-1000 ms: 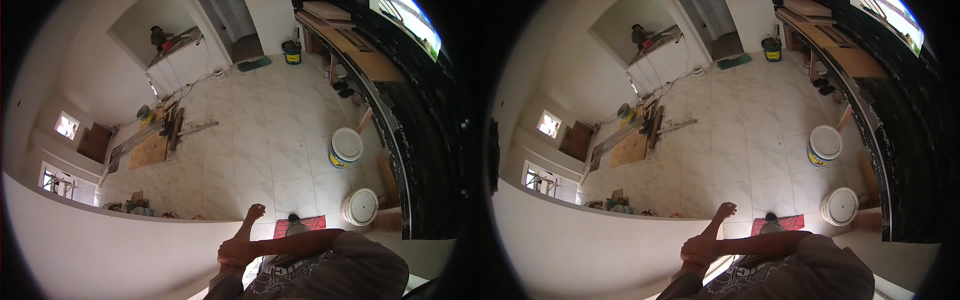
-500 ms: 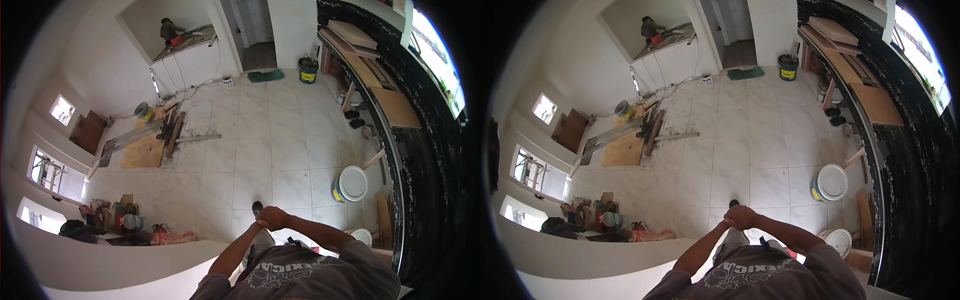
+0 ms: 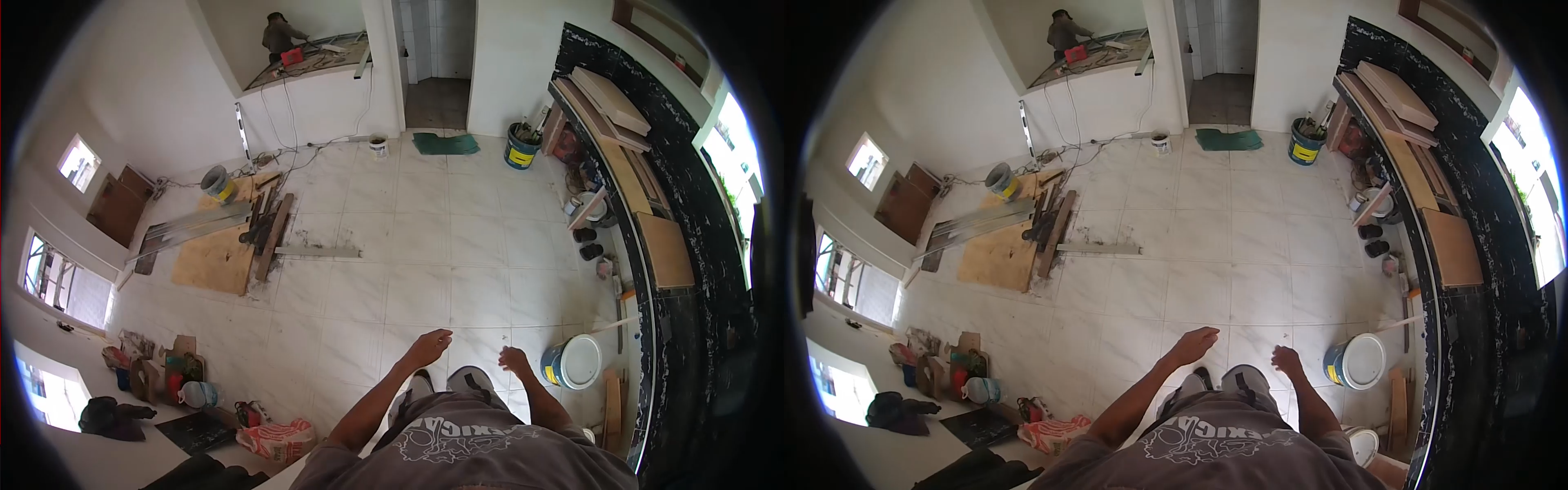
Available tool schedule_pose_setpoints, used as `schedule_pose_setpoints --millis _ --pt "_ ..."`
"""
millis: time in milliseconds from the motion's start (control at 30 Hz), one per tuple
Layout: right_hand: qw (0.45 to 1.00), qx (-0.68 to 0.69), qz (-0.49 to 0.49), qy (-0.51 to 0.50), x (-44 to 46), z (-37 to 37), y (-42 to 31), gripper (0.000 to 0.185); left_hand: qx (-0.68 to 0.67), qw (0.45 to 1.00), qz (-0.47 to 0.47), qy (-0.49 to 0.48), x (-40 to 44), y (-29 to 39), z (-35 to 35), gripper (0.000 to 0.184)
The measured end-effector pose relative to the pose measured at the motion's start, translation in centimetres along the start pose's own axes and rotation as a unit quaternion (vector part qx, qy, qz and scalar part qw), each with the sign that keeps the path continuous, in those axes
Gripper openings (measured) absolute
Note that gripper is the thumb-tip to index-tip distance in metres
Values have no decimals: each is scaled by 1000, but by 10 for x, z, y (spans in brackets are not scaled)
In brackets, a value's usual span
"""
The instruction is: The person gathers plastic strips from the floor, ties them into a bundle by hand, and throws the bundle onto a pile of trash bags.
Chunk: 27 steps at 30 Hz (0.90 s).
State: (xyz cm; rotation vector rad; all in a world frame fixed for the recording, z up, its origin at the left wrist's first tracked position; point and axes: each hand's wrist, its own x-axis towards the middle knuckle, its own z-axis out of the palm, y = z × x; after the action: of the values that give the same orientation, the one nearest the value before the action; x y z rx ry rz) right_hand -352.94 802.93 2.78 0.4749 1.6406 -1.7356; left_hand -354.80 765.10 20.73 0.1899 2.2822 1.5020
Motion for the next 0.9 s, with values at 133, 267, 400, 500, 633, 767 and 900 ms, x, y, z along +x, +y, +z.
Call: schedule_pose_setpoints --millis 133,267,400,500,633,767,900 --pt "919 -147 302 206 -32 -30 65 28 36 992 -92 77 17 -83 -83 42" --pt "906 -146 360 164 -9 -20 62 26 37 973 -180 143 12 -266 -119 36" --pt "941 -250 220 64 109 -1 -3 23 -220 837 -449 223 -22 -315 -132 20" --pt "883 -457 -95 -53 232 3 -74 22 -303 767 -526 209 -18 -320 -152 11" --pt "972 -126 178 85 361 81 -292 26 -272 832 -432 217 28 -245 -195 33" --pt "982 -179 46 21 497 127 -462 27 -444 710 -420 350 115 -231 -244 43" --pt "973 -223 -62 8 545 206 -586 29 -429 729 -401 352 184 -212 -305 42"
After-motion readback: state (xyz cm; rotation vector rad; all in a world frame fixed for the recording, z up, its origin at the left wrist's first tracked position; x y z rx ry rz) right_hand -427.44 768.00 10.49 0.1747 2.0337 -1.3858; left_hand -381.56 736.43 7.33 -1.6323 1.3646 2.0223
